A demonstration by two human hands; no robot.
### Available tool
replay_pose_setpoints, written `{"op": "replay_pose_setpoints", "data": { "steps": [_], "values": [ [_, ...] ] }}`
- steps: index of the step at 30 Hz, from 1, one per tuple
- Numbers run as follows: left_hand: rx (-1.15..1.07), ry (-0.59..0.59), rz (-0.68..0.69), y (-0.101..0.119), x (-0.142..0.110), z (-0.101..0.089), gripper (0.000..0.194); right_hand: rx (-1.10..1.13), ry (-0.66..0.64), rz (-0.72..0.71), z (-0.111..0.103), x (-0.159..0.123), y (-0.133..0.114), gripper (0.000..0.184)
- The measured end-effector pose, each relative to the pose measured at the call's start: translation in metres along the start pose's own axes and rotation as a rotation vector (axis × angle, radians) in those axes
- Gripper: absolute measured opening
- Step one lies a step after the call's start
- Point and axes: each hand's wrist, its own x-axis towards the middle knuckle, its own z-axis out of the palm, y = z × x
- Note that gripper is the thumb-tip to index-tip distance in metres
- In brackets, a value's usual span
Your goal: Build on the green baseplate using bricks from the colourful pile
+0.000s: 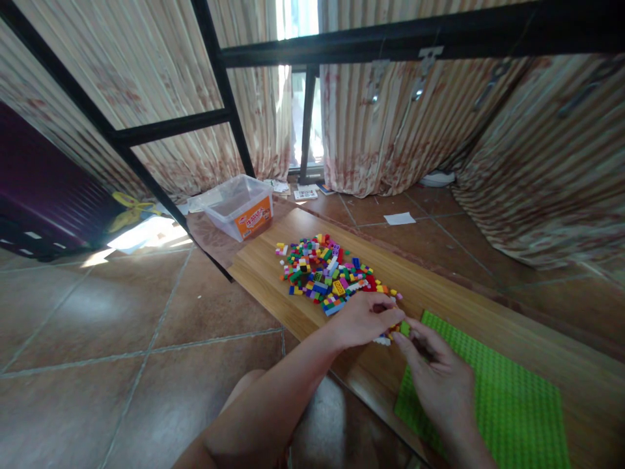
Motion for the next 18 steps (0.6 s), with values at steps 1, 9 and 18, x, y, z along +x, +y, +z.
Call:
{"op": "replay_pose_setpoints", "data": {
  "steps": [1,9,18],
  "values": [
    [0.094,0.031,0.03,0.002,-0.001,-0.006,0.026,-0.03,-0.009,-0.009,0.001,0.0,0.0,0.043],
    [0.682,0.248,0.095,-0.002,-0.002,-0.039,0.024,-0.243,-0.091,-0.073,0.008,0.001,0.002,0.046],
    [0.82,0.432,-0.044,-0.003,0.001,-0.07,0.035,-0.213,-0.063,-0.057,0.007,0.0,0.006,0.046]
  ]
}}
